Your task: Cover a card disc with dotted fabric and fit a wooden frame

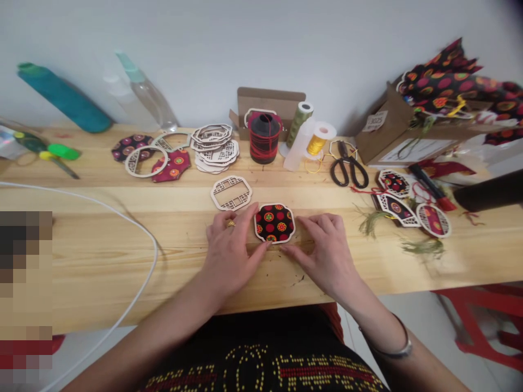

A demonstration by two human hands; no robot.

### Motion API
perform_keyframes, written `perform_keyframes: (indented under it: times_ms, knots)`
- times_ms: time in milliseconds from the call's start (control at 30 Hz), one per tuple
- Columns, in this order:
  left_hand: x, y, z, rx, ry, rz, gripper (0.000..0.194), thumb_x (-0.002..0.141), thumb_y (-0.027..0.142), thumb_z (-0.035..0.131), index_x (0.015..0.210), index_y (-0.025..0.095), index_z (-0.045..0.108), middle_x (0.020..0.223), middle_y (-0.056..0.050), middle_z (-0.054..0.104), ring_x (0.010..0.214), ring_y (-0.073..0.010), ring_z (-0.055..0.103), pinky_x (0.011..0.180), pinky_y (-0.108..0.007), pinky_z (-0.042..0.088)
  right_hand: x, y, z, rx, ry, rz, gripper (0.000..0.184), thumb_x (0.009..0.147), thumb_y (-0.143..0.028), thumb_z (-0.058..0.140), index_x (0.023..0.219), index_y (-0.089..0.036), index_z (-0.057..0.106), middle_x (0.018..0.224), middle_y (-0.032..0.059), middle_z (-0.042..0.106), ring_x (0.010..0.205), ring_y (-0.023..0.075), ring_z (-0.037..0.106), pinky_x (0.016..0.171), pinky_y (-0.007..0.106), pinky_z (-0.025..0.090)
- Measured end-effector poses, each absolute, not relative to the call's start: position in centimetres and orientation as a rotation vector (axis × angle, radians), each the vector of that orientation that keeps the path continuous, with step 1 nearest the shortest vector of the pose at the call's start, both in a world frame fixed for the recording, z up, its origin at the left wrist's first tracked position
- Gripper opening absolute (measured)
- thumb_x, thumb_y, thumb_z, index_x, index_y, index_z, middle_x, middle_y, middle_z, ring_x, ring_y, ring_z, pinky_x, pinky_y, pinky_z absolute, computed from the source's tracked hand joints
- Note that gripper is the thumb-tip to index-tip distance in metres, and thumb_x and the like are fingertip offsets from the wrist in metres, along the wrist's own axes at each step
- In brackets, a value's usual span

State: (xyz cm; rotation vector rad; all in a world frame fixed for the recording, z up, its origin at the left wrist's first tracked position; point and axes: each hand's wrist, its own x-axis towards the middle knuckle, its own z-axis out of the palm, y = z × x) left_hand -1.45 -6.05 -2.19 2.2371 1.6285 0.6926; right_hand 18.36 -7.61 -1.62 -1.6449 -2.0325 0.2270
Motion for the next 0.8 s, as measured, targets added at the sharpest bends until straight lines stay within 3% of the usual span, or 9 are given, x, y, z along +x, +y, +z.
perform_keyframes:
  times_ms: [300,800]
  knots:
    - [-1.6,-6.1,-2.1,2.225,1.645,0.7,0.074,0.077,0.037,0.07,0.14,0.02,0.036,0.122,-0.01,0.064,0.111,-0.0323,0.042,0.095,-0.05,0.036,18.1,-8.2,-1.9,-1.561,-1.968,0.301,0.042,0.082,-0.026,0.066,0.123,-0.021,0.057,0.111,0.0113,0.063,0.104,0.0298,0.052,0.09,0.049,0.045]
    - [-1.5,-6.2,-2.1,2.215,1.643,0.706,0.076,0.078,0.034,0.07,0.142,0.021,0.032,0.125,-0.009,0.064,0.109,-0.0315,0.044,0.093,-0.049,0.036,17.3,-8.6,-2.3,-1.558,-1.991,0.252,0.033,0.085,-0.026,0.062,0.117,-0.017,0.06,0.112,0.014,0.065,0.102,0.0289,0.056,0.085,0.046,0.047]
